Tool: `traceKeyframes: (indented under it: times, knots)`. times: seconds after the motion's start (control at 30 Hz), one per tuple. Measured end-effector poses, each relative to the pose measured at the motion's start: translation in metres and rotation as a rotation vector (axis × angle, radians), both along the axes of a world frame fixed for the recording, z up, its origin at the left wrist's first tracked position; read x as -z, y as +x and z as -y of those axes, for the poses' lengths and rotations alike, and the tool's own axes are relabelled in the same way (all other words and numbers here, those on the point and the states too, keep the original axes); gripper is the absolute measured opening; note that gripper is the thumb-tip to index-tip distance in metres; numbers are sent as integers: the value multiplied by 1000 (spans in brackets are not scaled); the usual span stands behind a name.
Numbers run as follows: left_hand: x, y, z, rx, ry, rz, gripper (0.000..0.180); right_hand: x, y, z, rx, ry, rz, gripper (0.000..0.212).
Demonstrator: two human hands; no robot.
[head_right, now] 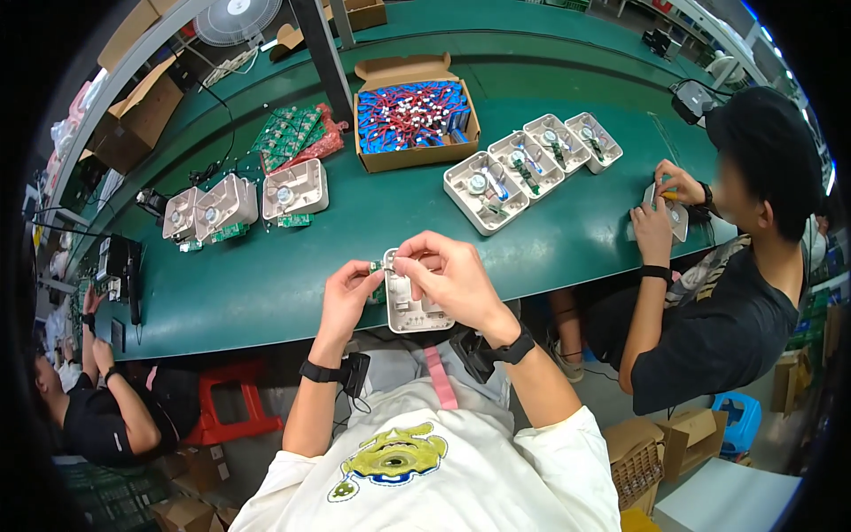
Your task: The person picks up a battery from a box, places it into a plastic housing, and connects the battery wires to a circuit board. They then move the assembled housing to the side and repeat the process with several more units.
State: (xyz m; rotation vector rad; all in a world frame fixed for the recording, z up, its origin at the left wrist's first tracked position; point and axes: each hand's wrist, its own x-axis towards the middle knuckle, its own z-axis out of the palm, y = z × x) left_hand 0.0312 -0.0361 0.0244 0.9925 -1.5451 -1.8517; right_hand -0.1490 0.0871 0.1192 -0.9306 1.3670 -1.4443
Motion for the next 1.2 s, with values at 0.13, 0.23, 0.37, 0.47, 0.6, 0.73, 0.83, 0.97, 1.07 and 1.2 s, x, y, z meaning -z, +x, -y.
traceKeyframes:
  times: [0.13,0.23,0.37,0.47,0.6,0.73,0.83,0.97,1.07,1.2]
  knots:
    - [1,0,0,-4,-22,16,14,1,-2,0,-20,8,30,14]
    - [-4,0,-2,-10,-18,27,15,-1,-2,-1,-63,28,48,13]
    - [-8,0,-3,5,5,62,13,3,5,-7,-39,-50,73,13]
    - [-7,0,-2,14,-5,72,13,6,6,-7,25,-119,-58,13]
    - [6,2,-1,-11,-35,11,18,5,2,-6,84,-118,-203,14]
    - [3,1,-3,-7,-50,31,19,1,0,-4,43,27,-238,14]
    - [2,0,-4,-9,-54,64,15,7,2,-3,-29,134,-158,14]
    - [0,0,-7,-21,-141,66,15,15,6,-4,-156,213,93,13]
    - [2,1,-7,-34,-193,56,16,16,7,-6,-249,202,286,13]
    - [6,1,-5,-36,-210,55,17,24,7,-12,-353,256,371,12]
